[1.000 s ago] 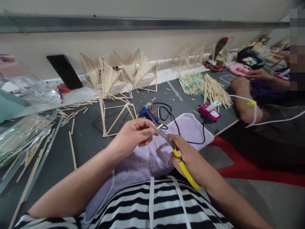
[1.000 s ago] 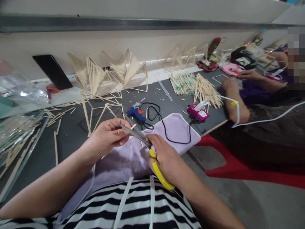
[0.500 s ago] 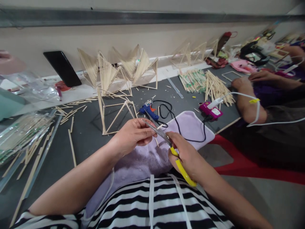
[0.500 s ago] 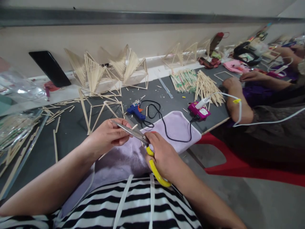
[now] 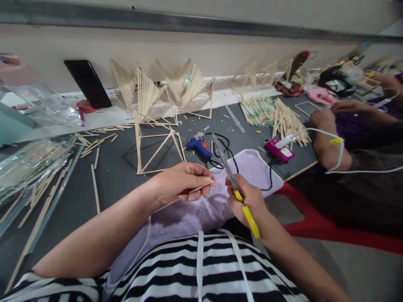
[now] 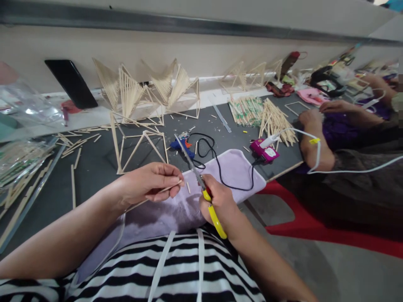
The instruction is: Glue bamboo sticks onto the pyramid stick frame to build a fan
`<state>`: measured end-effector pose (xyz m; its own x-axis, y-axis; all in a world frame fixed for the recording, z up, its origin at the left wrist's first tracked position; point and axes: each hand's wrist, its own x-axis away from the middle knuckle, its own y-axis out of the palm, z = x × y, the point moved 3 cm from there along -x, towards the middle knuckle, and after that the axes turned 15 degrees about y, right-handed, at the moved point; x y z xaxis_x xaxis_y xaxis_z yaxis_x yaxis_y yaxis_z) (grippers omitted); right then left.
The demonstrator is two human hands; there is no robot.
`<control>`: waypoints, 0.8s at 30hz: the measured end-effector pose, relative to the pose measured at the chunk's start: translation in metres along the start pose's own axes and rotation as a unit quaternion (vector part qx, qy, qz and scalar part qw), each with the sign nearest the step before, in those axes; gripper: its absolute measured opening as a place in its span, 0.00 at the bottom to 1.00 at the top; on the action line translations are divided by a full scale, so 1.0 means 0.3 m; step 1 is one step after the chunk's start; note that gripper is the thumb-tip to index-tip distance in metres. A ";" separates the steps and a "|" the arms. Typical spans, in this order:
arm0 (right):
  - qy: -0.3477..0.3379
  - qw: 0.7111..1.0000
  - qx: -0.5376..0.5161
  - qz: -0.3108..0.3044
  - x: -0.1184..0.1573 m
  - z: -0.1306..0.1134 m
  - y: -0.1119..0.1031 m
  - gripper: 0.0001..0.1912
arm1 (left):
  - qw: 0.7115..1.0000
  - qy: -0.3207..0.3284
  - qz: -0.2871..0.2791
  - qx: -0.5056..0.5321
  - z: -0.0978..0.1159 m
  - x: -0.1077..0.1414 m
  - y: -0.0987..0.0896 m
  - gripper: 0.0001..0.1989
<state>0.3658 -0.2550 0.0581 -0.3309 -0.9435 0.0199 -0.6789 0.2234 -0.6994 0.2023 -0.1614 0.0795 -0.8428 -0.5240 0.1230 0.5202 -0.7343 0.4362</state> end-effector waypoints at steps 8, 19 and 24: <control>0.048 0.999 0.004 -0.002 -0.028 0.001 -0.038 0.17 | 0.997 0.071 0.029 -0.017 0.053 0.016 -0.026 0.07; -0.035 0.944 0.209 -0.253 -0.003 0.075 0.008 0.23 | 0.966 0.205 0.058 -0.144 0.257 0.155 -0.052 0.05; -0.119 0.908 0.244 -0.319 0.006 -0.004 0.114 0.26 | 0.831 0.471 0.236 -0.180 0.448 0.321 -0.191 0.02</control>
<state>0.3414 -0.2488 0.0351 0.2188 -0.8817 0.4181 -0.2919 -0.4680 -0.8341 0.0727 -0.1118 0.1862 -0.1400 -0.7713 -0.6208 0.9124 -0.3441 0.2217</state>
